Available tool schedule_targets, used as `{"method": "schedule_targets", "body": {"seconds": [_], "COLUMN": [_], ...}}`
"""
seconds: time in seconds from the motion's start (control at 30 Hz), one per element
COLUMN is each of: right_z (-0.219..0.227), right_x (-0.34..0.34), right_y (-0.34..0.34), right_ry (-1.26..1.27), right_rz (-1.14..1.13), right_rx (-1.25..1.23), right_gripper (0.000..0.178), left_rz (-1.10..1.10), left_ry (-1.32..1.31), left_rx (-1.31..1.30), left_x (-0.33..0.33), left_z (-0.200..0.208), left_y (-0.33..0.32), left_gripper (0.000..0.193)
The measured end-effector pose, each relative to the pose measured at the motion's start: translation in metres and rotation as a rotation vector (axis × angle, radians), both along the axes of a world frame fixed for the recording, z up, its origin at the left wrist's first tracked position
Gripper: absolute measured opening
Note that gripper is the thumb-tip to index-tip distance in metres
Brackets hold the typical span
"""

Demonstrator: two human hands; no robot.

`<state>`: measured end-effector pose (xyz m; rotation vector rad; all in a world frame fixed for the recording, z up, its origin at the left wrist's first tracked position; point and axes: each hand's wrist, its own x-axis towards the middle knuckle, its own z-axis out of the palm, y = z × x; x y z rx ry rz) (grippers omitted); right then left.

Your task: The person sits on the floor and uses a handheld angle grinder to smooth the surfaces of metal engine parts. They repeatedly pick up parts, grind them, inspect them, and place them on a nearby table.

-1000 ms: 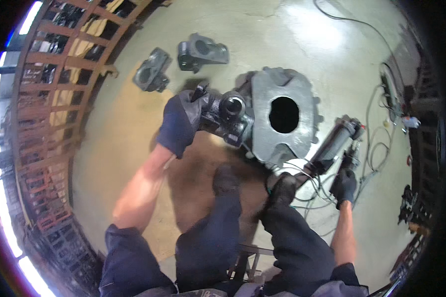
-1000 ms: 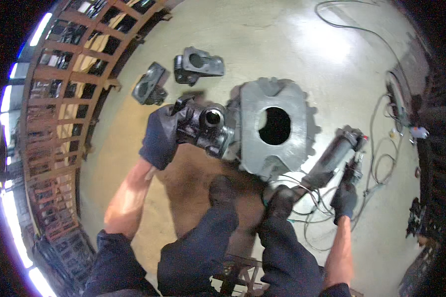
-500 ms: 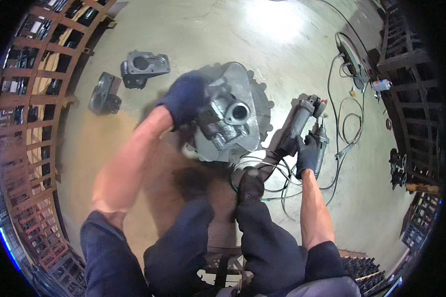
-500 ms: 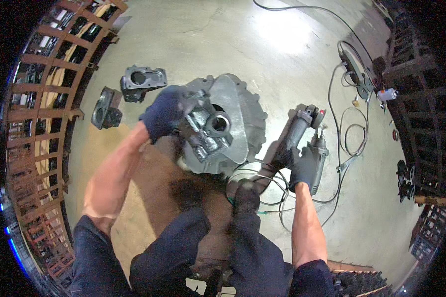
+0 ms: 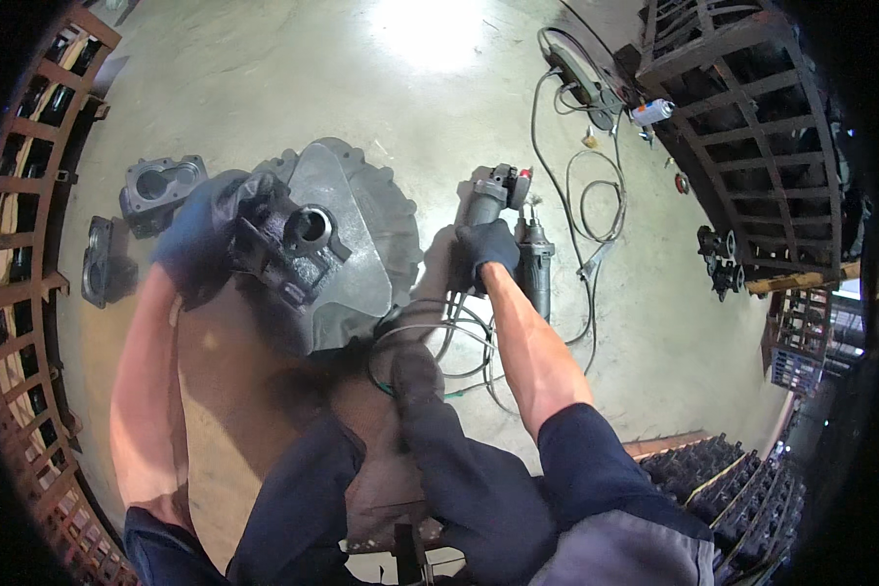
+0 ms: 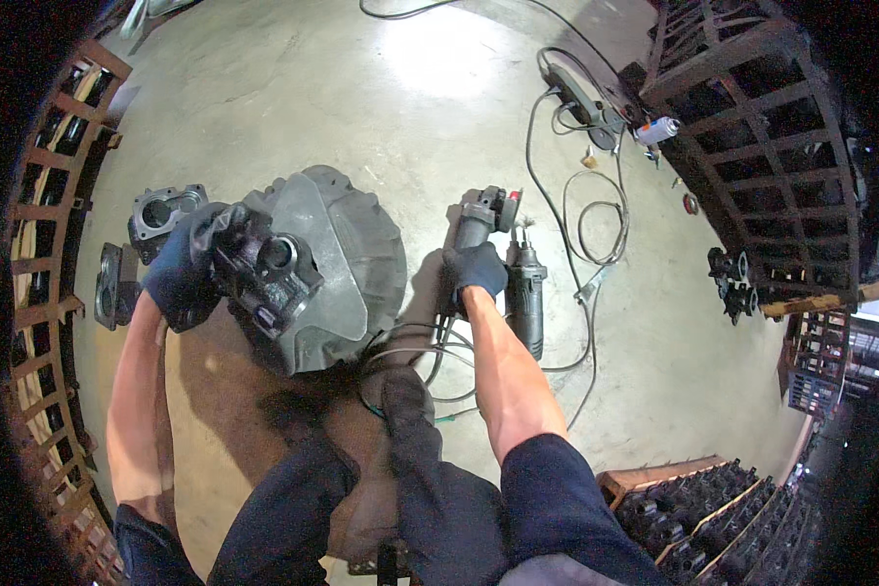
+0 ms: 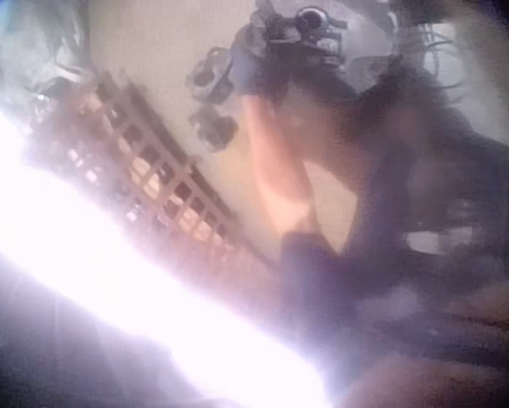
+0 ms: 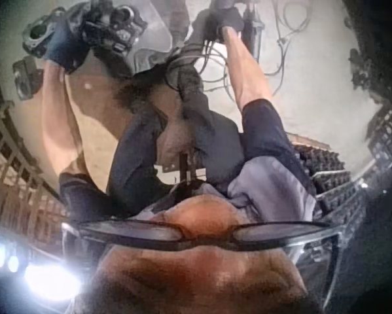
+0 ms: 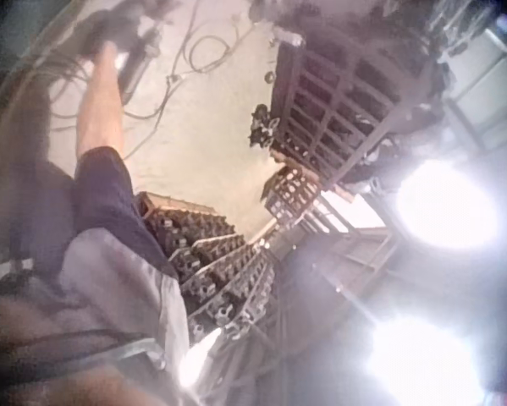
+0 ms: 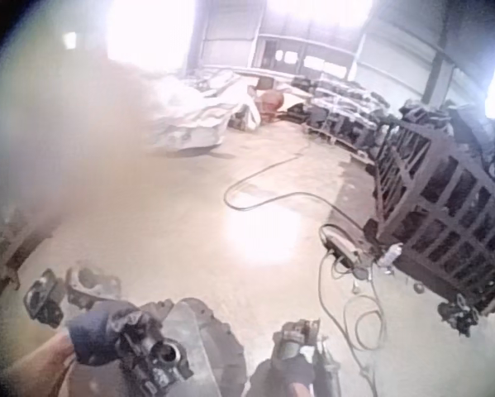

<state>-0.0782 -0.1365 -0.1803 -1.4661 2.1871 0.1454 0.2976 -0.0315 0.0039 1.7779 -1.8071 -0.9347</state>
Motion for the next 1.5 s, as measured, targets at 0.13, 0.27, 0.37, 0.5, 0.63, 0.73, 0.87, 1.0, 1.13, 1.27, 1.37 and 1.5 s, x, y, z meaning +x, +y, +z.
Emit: {"method": "schedule_targets", "body": {"seconds": [0.13,0.27,0.37,0.5,0.63,0.73,0.87,1.0,1.13,1.27,1.37,1.5], "right_z": [-0.021,0.013,0.017,0.055,0.125,0.235,0.323,0.41,0.44,0.409,0.377,0.378], "right_x": [-0.016,-0.02,-0.042,-0.042,-0.024,-0.004,0.006,0.01,-0.002,-0.001,0.002,0.001], "right_y": [-0.001,0.025,0.044,0.07,0.092,0.116,0.122,0.126,0.107,0.093,0.093,0.119], "right_ry": [-0.185,-0.837,-1.089,-1.35,-1.508,-1.605,-1.877,-1.706,-1.251,-1.114,-1.211,-1.137], "right_rz": [0.013,-0.281,-0.225,-0.102,-0.085,-0.115,0.068,0.251,0.53,0.366,0.375,0.265], "right_rx": [-0.038,0.037,-0.12,-0.205,-0.15,-0.002,-0.003,-0.086,-0.423,-0.556,-0.525,-0.244], "right_gripper": [0.064,0.042,0.031,0.04,0.057,0.066,0.075,0.066,0.048,0.028,0.038,0.036], "left_rz": [-0.087,0.508,0.49,0.194,0.188,0.143,0.014,0.292,0.524,0.67,0.628,0.437], "left_ry": [-0.302,-0.266,-0.13,0.028,0.248,0.458,1.034,0.777,0.478,0.419,0.987,1.113], "left_rx": [-0.4,-0.491,-0.537,-0.103,0.094,0.394,0.148,-0.129,-0.171,-0.208,-0.259,-0.395], "left_x": [0.006,-0.022,-0.08,-0.156,-0.204,-0.218,-0.247,-0.269,-0.303,-0.339,-0.346,-0.361], "left_z": [-0.01,0.044,0.071,0.049,0.043,0.083,0.115,0.175,0.204,0.175,0.129,0.055], "left_y": [0.019,0.042,0.076,0.132,0.144,0.122,0.106,0.104,0.108,0.106,0.095,0.068], "left_gripper": [0.034,0.029,0.013,0.027,0.061,0.089,0.051,0.042,0.049,0.049,0.047,0.046]}}
